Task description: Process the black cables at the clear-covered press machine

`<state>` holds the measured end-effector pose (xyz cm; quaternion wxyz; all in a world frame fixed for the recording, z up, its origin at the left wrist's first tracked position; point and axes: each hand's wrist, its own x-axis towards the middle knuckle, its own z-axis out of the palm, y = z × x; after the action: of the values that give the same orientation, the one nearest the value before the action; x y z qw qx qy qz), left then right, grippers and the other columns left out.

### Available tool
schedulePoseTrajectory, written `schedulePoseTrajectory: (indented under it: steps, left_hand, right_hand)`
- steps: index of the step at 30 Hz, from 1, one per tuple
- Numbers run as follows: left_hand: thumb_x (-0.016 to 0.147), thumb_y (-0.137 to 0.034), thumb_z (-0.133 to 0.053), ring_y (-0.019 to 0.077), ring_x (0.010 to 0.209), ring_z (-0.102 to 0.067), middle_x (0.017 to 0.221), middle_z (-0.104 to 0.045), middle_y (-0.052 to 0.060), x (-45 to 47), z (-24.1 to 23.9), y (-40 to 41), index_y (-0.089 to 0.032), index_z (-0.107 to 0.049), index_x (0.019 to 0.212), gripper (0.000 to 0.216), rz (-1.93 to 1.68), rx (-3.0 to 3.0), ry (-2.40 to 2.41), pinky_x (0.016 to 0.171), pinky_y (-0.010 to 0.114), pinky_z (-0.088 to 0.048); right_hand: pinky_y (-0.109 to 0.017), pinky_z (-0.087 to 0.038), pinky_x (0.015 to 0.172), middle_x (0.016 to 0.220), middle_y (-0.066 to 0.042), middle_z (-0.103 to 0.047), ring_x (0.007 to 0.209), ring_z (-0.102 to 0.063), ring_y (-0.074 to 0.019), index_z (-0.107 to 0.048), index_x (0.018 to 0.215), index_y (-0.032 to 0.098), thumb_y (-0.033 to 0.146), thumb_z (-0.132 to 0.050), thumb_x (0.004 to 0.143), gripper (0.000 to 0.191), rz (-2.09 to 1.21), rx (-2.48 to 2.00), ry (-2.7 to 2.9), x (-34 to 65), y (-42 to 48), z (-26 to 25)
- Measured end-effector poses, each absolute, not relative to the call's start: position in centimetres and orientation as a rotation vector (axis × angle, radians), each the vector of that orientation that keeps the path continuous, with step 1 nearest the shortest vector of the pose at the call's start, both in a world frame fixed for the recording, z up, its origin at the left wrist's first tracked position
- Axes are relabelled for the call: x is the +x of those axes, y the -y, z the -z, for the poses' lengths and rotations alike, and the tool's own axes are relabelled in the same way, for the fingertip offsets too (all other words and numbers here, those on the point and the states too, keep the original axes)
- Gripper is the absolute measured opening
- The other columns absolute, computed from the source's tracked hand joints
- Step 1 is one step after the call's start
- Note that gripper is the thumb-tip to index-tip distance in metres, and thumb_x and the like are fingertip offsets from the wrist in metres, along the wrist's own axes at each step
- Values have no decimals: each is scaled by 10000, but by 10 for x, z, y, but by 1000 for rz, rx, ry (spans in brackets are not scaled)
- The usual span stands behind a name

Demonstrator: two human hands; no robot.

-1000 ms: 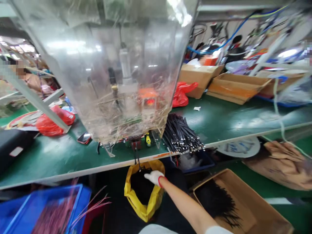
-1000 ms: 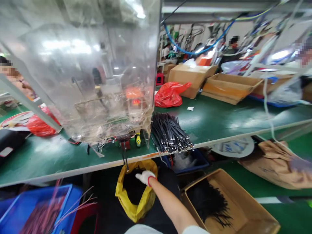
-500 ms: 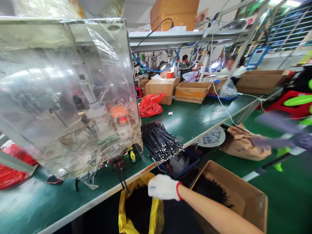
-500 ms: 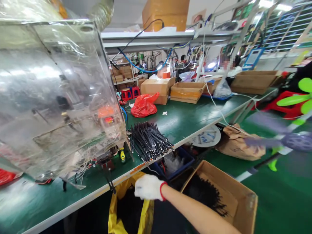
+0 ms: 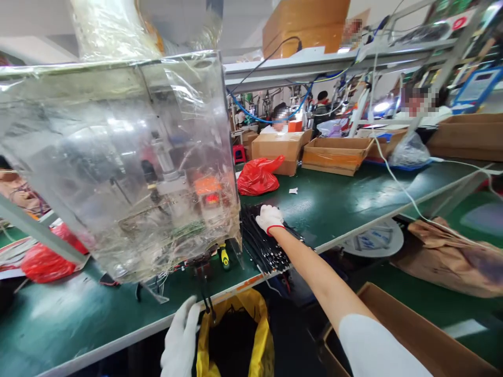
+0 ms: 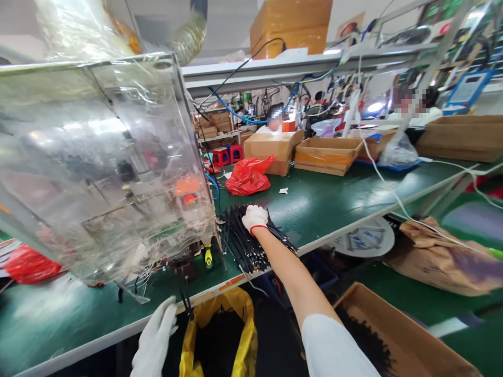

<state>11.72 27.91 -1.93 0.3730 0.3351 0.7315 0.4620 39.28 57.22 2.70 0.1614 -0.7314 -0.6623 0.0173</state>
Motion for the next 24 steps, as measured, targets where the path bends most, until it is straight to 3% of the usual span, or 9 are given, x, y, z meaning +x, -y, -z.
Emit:
schedulePoseTrajectory:
  steps: [3,7,9,12,14,19,24]
  left_hand:
    - [785,-521,-578,278,1137,-513,1148,-647,27,130,6,-308,-277,-662,1057,375,-1180,1024,-1897,1039,412,-298]
    - [744,-552,-597,227,876,-589,834,-664,29,134,-1,-320,-187,-659,788,372,-1189,999,-1711,829,314,-433]
    - [738,-540,-608,193,752,-602,777,-659,37,134,2,-312,-168,-648,813,382,-1168,930,-1591,704,286,-470]
    - [766,-480,-603,156,640,-599,774,-660,57,139,10,-293,-147,-622,995,405,-1120,843,-1359,587,265,-489]
    - [795,-462,-586,128,586,-583,762,-645,57,143,13,-281,-135,-599,1041,410,-1117,761,-1217,537,237,-483]
    - [830,-504,-544,104,504,-549,672,-625,43,149,16,-256,-135,-605,881,377,-1241,706,-1207,461,197,-452]
    - [718,-412,-710,122,483,-582,619,-663,37,144,49,-199,-153,-640,838,293,-1185,300,-1261,449,188,-440]
  right_hand:
    - [-386,-427,813,1005,-254,-636,977,-610,-313,-646,963,33,214,-529,803,268,-115,-2063,1919,396,-574,-37]
    - [-356,-459,764,970,-221,-655,904,-634,-266,-640,953,84,330,-427,891,331,-203,-1960,1898,411,-572,-65]
    - [-320,-489,724,975,-162,-662,833,-641,-209,-602,1051,138,412,-395,910,371,-499,-1681,1745,417,-560,-81]
    - [-264,-514,639,894,-74,-670,678,-626,-138,-562,1123,191,421,-562,831,372,-1095,-1072,1415,416,-515,-98]
    - [-244,-512,609,844,-45,-666,631,-612,-116,-578,1108,205,386,-645,784,377,-1229,-880,1246,404,-467,-102]
    - [-303,-541,681,859,-40,-671,715,-654,-148,-571,1110,228,354,-664,791,356,-1418,-847,1000,341,-349,-73]
    - [-291,-532,561,907,-74,-667,627,-647,-151,-565,1064,179,404,-657,781,374,-1866,-840,1013,274,-309,-12]
